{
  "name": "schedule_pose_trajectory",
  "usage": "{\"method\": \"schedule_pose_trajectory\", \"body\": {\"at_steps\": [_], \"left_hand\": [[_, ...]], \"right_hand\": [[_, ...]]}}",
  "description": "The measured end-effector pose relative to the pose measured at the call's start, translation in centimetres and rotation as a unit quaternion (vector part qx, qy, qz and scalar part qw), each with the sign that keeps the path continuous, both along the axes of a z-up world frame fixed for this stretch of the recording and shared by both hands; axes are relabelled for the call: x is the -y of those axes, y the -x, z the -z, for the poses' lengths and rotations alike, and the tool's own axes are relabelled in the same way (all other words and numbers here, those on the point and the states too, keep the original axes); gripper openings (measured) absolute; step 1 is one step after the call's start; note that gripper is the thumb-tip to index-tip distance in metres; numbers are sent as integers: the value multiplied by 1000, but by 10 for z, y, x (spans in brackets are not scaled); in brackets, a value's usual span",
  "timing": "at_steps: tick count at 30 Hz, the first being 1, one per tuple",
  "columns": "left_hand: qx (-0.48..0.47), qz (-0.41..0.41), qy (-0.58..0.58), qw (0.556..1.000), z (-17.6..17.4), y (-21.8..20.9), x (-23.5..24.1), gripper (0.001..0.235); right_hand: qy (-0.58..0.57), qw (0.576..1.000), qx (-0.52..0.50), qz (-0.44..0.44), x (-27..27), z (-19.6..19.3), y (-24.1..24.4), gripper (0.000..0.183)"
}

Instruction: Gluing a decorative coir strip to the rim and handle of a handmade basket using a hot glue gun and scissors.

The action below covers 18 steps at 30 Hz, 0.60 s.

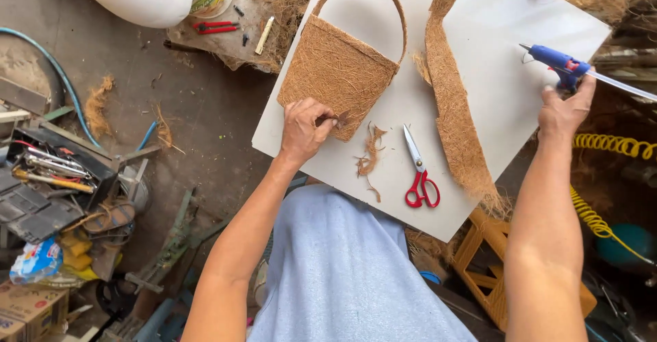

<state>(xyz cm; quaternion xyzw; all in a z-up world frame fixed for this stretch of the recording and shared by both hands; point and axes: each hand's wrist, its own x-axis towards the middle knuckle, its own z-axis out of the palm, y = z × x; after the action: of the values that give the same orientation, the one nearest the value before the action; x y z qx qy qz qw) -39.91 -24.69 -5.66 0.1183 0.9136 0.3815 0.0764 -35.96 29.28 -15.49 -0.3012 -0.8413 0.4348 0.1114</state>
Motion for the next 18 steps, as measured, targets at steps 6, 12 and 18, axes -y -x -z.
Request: {"method": "schedule_pose_trajectory", "body": {"at_steps": [6,12,18], "left_hand": [[3,-22,-4,1000,-13,-4,-11,6],[35,-26,8,999,-2,-7,-9,11],[40,-14,-17,999,3,1,1,11]], "right_hand": [[-143,989,-7,-28,-2,-2,16,28],[48,992,-52,-106,86,-100,-55,34],[212,972,-33,-96,260,-164,-114,18]]}}
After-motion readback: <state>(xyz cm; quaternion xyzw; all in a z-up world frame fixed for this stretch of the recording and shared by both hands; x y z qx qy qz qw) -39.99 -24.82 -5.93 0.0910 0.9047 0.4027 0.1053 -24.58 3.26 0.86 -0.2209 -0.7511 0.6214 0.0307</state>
